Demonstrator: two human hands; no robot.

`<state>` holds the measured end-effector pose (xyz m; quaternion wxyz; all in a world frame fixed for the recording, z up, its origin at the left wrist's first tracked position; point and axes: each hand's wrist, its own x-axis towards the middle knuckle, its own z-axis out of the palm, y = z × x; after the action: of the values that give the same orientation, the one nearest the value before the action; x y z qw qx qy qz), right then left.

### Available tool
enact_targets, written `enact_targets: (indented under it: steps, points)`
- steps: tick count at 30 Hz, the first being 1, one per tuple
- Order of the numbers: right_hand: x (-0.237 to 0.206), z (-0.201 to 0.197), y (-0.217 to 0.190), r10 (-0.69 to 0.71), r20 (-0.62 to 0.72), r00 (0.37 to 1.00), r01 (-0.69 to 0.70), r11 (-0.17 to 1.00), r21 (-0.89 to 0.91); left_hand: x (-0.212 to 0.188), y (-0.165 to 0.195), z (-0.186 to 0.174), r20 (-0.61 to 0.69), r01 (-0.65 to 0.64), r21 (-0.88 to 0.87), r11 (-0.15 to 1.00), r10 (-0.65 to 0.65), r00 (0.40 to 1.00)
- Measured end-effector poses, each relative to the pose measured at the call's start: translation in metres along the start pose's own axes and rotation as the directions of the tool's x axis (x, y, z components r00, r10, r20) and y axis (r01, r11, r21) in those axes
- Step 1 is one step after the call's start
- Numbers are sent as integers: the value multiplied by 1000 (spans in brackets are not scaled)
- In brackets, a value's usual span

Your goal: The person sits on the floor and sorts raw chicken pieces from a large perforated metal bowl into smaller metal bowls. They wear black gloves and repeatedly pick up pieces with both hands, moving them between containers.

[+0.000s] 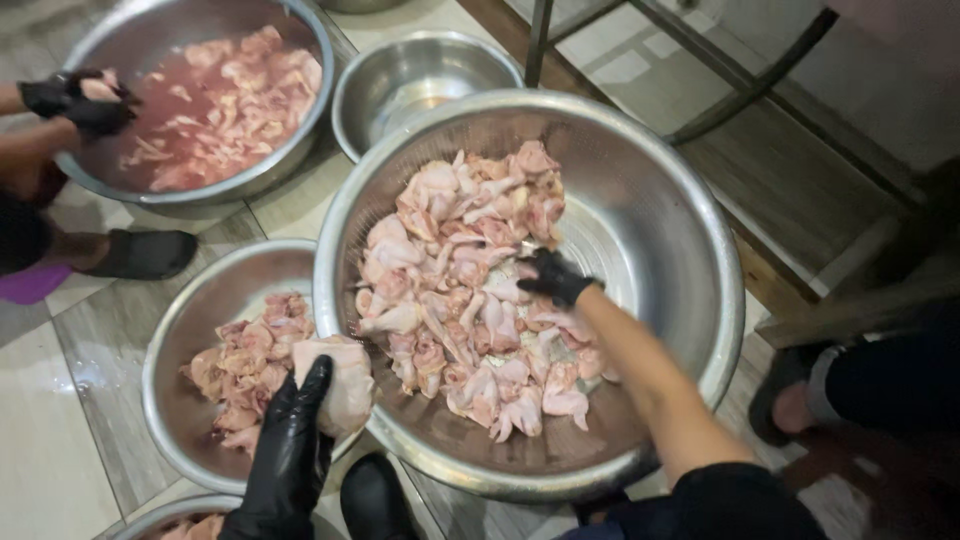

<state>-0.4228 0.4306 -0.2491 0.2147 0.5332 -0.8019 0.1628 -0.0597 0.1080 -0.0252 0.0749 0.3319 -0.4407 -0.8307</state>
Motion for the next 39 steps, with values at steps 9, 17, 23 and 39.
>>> enact_targets:
  steps: [9,17,23,39]
  points:
    - [75,-55,-11,383,794,473,-880,166,444,35,14,-129,-17,-316,-256,914,323,946]
    - [218,-112,-173,-113,503,857,-490,120,863,9,23,-131,-202,-641,-209,739,608,768]
    - [128,-81,-84,-10,372,928,-176,868,463,-20,44,-70,-112,-649,183,738,671,733]
    - [-53,-73,46,573,712,407,-754,-229,615,-32,45,-28,78,-647,377,663,674,735]
